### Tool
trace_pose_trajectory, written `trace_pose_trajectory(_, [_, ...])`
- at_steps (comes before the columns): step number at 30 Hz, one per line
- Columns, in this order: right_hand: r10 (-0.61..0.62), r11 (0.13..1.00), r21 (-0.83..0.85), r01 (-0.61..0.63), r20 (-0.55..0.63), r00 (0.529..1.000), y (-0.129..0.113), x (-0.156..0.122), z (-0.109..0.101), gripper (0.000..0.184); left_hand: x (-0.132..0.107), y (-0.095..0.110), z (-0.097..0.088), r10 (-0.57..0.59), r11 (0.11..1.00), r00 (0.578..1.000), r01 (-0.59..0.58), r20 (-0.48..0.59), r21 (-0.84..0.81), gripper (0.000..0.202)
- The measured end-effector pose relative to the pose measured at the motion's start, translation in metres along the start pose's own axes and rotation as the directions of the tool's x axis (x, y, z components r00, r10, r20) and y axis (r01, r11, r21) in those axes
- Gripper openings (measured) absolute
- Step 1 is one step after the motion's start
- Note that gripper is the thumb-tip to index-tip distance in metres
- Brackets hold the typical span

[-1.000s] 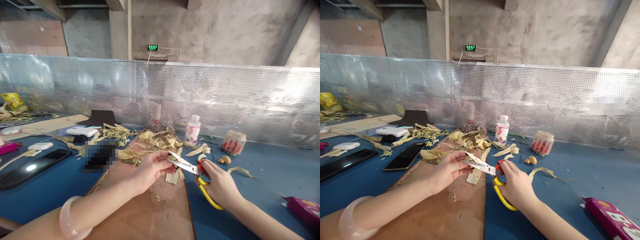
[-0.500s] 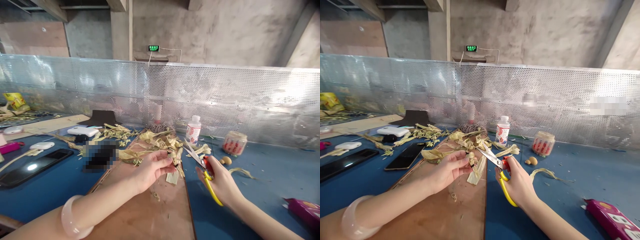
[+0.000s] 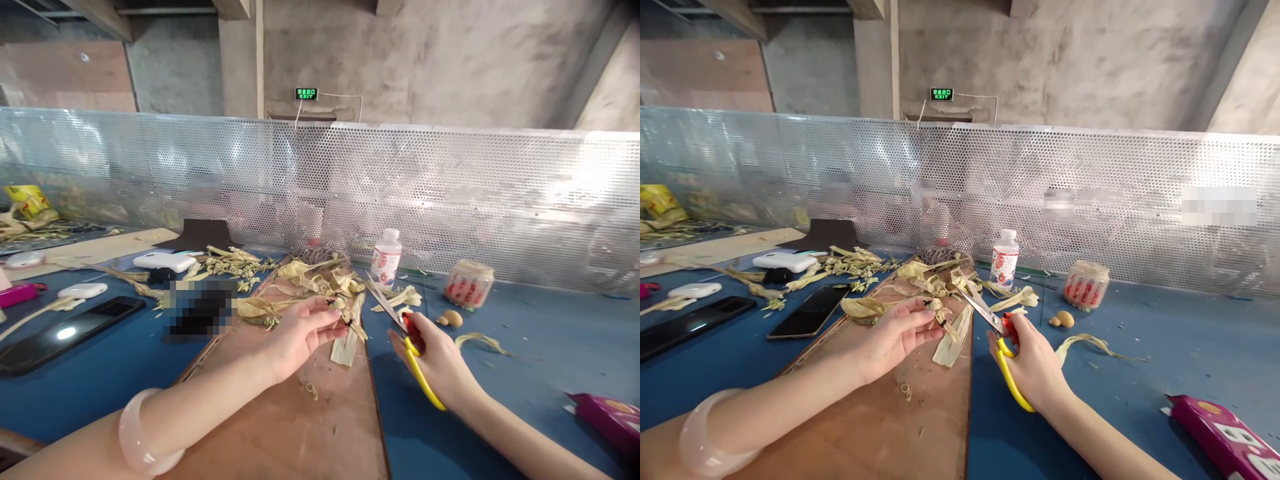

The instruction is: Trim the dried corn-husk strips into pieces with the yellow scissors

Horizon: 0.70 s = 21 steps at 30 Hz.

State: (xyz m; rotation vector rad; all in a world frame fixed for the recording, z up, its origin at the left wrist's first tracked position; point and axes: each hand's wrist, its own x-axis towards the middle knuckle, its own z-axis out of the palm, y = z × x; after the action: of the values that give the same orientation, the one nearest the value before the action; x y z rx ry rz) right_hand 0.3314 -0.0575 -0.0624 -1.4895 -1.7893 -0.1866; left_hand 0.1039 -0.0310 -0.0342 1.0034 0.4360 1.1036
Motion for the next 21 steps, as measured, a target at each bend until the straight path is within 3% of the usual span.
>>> trace_pose_trajectory(13, [-0.149, 0.988, -0.044, 0.151, 0.050, 0.988, 0.010, -0.002, 0.002, 0.016, 0.004, -0.001, -0.003, 0.034, 0.997, 0.998, -0.038, -0.055, -0.066, 0.011])
trace_pose_trajectory(21, [-0.293, 0.936, -0.196, 0.294, 0.034, 0.955, 0.009, -0.003, -0.002, 0.018, 0.006, -0.001, -0.003, 0.066, 0.997, 0.994, -0.070, -0.091, -0.041, 0.013])
